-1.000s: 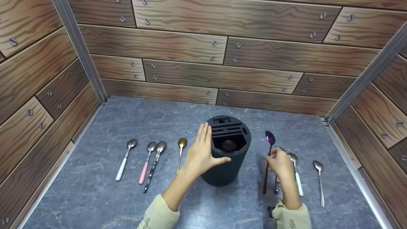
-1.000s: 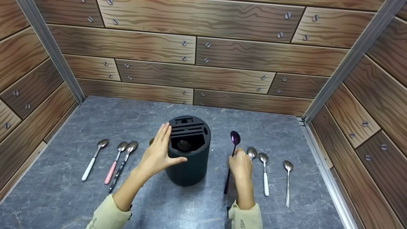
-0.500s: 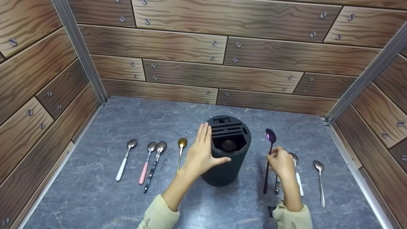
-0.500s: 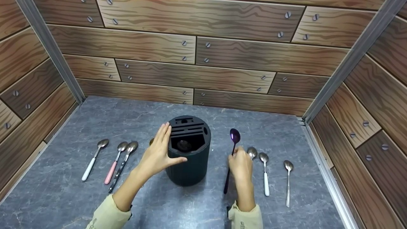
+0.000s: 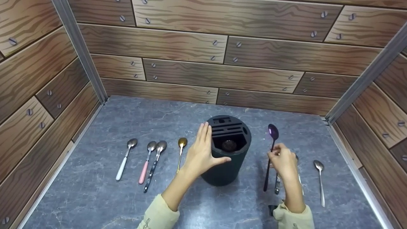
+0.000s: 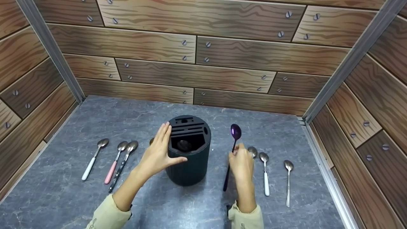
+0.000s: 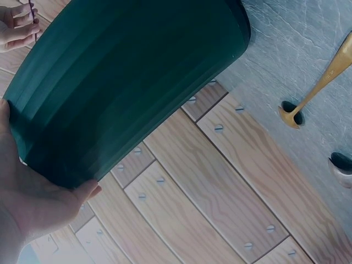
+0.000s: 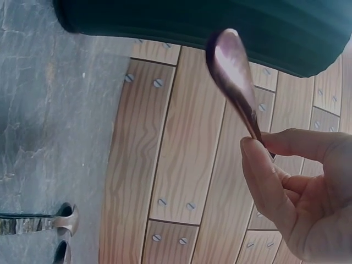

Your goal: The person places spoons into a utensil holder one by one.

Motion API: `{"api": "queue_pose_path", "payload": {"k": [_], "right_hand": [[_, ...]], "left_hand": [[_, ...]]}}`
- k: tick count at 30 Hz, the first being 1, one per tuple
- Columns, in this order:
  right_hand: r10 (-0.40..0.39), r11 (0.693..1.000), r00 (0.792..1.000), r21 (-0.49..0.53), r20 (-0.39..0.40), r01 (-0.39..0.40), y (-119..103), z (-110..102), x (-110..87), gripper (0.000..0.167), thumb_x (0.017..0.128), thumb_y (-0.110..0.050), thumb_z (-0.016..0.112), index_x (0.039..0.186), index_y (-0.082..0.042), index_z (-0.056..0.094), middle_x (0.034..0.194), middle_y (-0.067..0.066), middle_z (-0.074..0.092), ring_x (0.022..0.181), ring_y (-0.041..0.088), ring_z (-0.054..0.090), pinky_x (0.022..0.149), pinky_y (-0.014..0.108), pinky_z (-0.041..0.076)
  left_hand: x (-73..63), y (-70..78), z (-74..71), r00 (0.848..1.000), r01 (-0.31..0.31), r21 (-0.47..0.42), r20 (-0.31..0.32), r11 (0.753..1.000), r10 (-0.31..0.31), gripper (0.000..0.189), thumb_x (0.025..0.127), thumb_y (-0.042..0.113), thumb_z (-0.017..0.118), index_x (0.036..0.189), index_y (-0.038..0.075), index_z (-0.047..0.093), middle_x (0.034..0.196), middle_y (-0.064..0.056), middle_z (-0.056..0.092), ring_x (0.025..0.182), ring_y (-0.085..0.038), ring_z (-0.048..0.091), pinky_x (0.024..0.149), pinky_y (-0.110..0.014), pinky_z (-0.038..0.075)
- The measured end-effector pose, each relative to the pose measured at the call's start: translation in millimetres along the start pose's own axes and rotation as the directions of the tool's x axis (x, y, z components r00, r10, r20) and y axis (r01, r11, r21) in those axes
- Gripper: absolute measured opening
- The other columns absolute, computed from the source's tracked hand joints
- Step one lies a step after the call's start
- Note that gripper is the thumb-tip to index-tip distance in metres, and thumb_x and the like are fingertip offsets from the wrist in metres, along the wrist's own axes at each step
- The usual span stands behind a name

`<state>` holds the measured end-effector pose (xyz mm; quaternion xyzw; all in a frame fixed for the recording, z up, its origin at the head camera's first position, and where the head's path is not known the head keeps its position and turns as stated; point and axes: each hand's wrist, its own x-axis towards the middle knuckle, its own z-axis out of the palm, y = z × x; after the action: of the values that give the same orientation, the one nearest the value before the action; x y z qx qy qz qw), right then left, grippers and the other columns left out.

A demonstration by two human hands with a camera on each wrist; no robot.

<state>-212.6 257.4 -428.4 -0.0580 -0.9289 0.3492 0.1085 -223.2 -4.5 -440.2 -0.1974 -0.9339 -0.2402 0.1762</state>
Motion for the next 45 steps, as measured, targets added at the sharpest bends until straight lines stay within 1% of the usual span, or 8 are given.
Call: {"api": "queue_pose_path", "payload": {"k": [9, 14, 21, 26, 29, 33, 37, 45], "right_hand": [[-0.009, 0.999, 0.999, 0.045, -0.044, 0.011, -7.9, -4.6, -3.5, 0.019, 0.083, -0.005, 0.06, 0.097, 0.007, 0.056, 0.084, 0.017, 0.062, 0.058, 0.027, 0.065, 0.049, 0.027, 0.051], [-0.005, 0.998, 0.997, 0.067, -0.078, 0.01, -13.7, -7.1, -4.8, 0.019, 0.084, -0.005, 0.06, 0.098, 0.007, 0.056, 0.086, 0.018, 0.062, 0.059, 0.024, 0.065, 0.048, 0.024, 0.051], [-0.04, 0.998, 0.982, 0.039, -0.186, 0.048, -20.7, -9.5, -8.0, 0.015, 0.082, -0.004, 0.063, 0.095, 0.003, 0.06, 0.083, 0.014, 0.064, 0.064, 0.026, 0.064, 0.053, 0.029, 0.051], [-0.067, 0.996, 0.965, 0.037, -0.252, 0.079, -25.7, -12.3, -9.1, 0.016, 0.08, -0.003, 0.065, 0.095, 0.003, 0.06, 0.083, 0.014, 0.064, 0.072, 0.028, 0.062, 0.062, 0.035, 0.05], [-0.084, 0.995, 0.951, 0.028, -0.297, 0.096, -29.2, -15.1, -9.5, 0.016, 0.08, -0.004, 0.066, 0.094, 0.001, 0.061, 0.082, 0.012, 0.064, 0.069, 0.025, 0.063, 0.06, 0.026, 0.049], [-0.082, 0.989, 0.939, 0.087, -0.335, 0.118, -34.6, -18.4, -10.9, 0.014, 0.081, -0.004, 0.066, 0.094, 0.001, 0.061, 0.082, 0.011, 0.064, 0.064, 0.01, 0.06, 0.048, 0.012, 0.045], [-0.09, 0.974, 0.931, 0.165, -0.355, 0.157, -40.8, -21.6, -12.8, 0.013, 0.083, -0.002, 0.064, 0.094, 0.003, 0.06, 0.083, 0.013, 0.063, 0.061, -0.003, 0.054, 0.049, 0.013, 0.047], [-0.201, 0.917, 0.871, 0.227, -0.448, 0.328, -54.2, -28.6, -13.3, 0.014, 0.081, 0.004, 0.066, 0.093, 0.006, 0.06, 0.078, 0.011, 0.063, 0.061, -0.004, 0.055, 0.049, 0.015, 0.048]], "left_hand": [[-0.1, 0.2, -0.5, 1.0, 0.003, -0.001, 0.003, 1.0, -0.003, 0.117, 0.066, 0.073, 0.059, 0.142, -0.008, 0.021, 0.149, -0.019, 0.016, 0.136, -0.029, 0.011, 0.1, -0.038, 0.033], [-0.8, -0.4, -0.7, 1.0, -0.009, -0.002, -0.011, 1.0, 0.009, 0.116, 0.066, 0.072, 0.06, 0.141, -0.008, 0.021, 0.148, -0.019, 0.016, 0.136, -0.029, 0.011, 0.101, -0.037, 0.032], [-1.3, 0.0, -0.3, 1.0, -0.012, -0.003, -0.014, 1.0, 0.012, 0.116, 0.066, 0.072, 0.059, 0.141, -0.008, 0.022, 0.148, -0.02, 0.017, 0.136, -0.029, 0.011, 0.101, -0.037, 0.031], [-1.1, 0.0, 0.0, 1.0, -0.014, -0.003, -0.021, 1.0, 0.014, 0.116, 0.066, 0.072, 0.06, 0.141, -0.008, 0.022, 0.148, -0.02, 0.017, 0.136, -0.03, 0.012, 0.1, -0.037, 0.032], [-0.8, -0.2, -0.1, 1.0, -0.015, -0.002, -0.022, 1.0, 0.015, 0.116, 0.066, 0.072, 0.06, 0.141, -0.009, 0.022, 0.148, -0.02, 0.018, 0.136, -0.031, 0.012, 0.101, -0.038, 0.032], [-0.3, -0.4, 0.1, 1.0, -0.014, 0.0, -0.014, 1.0, 0.014, 0.116, 0.066, 0.071, 0.061, 0.141, -0.009, 0.022, 0.147, -0.021, 0.018, 0.136, -0.031, 0.012, 0.103, -0.037, 0.028], [-0.4, -0.1, -0.6, 1.0, -0.008, 0.004, -0.003, 1.0, 0.008, 0.116, 0.066, 0.071, 0.06, 0.141, -0.009, 0.021, 0.147, -0.021, 0.018, 0.136, -0.031, 0.012, 0.103, -0.036, 0.027], [-1.5, 1.7, -1.5, 1.0, -0.006, -0.014, -0.007, 1.0, 0.006, 0.117, 0.066, 0.071, 0.061, 0.141, -0.008, 0.02, 0.148, -0.02, 0.016, 0.136, -0.03, 0.011, 0.102, -0.037, 0.03]]}}
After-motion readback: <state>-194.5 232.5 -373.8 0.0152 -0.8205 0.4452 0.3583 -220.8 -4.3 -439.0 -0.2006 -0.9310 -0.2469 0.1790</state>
